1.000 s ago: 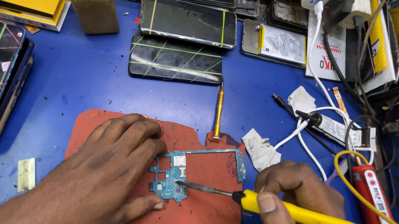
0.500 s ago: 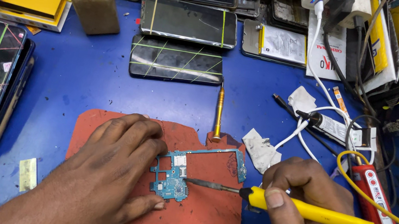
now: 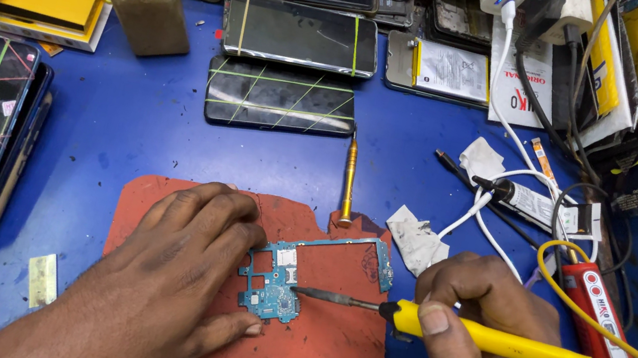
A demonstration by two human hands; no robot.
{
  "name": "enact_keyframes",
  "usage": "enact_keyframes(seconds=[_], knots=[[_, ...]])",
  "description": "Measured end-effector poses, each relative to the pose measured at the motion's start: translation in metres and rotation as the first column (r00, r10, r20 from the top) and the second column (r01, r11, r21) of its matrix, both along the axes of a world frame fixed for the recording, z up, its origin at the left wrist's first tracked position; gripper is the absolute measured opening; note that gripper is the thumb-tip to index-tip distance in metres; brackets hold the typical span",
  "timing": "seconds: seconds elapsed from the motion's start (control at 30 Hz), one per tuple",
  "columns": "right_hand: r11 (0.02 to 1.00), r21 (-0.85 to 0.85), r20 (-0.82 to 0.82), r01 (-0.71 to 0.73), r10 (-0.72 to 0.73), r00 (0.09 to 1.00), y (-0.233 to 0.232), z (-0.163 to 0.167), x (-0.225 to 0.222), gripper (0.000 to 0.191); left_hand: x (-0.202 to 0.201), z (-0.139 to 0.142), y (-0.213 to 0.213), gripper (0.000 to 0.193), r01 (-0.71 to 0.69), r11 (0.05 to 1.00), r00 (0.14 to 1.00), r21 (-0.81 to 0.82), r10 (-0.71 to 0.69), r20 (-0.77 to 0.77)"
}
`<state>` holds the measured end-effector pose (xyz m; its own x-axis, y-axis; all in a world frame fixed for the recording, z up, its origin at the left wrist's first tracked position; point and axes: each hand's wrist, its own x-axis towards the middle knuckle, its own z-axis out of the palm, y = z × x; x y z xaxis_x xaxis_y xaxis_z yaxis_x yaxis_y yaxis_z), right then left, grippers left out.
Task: The person uses a soldering iron to apply heat to a small blue circuit board placed on a red mat. The hands hold the board steady while the tool is applied to specific points on the board surface.
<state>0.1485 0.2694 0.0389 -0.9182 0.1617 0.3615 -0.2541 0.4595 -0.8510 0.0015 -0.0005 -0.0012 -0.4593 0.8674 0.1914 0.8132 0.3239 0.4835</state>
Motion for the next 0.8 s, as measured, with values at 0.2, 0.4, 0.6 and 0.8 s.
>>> enact_keyframes(seconds=[0.2, 0.4, 0.6, 0.8], knots=[[1.000, 0.020, 0.002, 0.009, -0.009, 1.000, 0.0003, 0.0000, 0.0002, 0.013, 0.0003, 0.0005, 0.0002, 0.072, 0.000, 1.000, 1.000, 0.011, 0.000, -0.001], [1.000, 0.029, 0.015, 0.004, -0.004, 1.000, 0.0019, 0.0002, 0.0017, 0.013, 0.0002, -0.0008, -0.0004, 0.074, 0.002, 1.000, 1.000, 0.018, -0.002, 0.006], [1.000, 0.021, 0.017, 0.011, -0.011, 1.000, 0.0024, -0.0009, 0.0029, 0.013, 0.0011, -0.0010, -0.0001, 0.073, -0.004, 1.000, 1.000, 0.022, 0.004, -0.009], [1.000, 0.021, 0.009, 0.009, -0.010, 1.000, 0.0018, -0.0012, 0.0017, 0.013, 0.0006, -0.0012, -0.0001, 0.074, 0.001, 1.000, 1.000, 0.026, -0.001, -0.002]])
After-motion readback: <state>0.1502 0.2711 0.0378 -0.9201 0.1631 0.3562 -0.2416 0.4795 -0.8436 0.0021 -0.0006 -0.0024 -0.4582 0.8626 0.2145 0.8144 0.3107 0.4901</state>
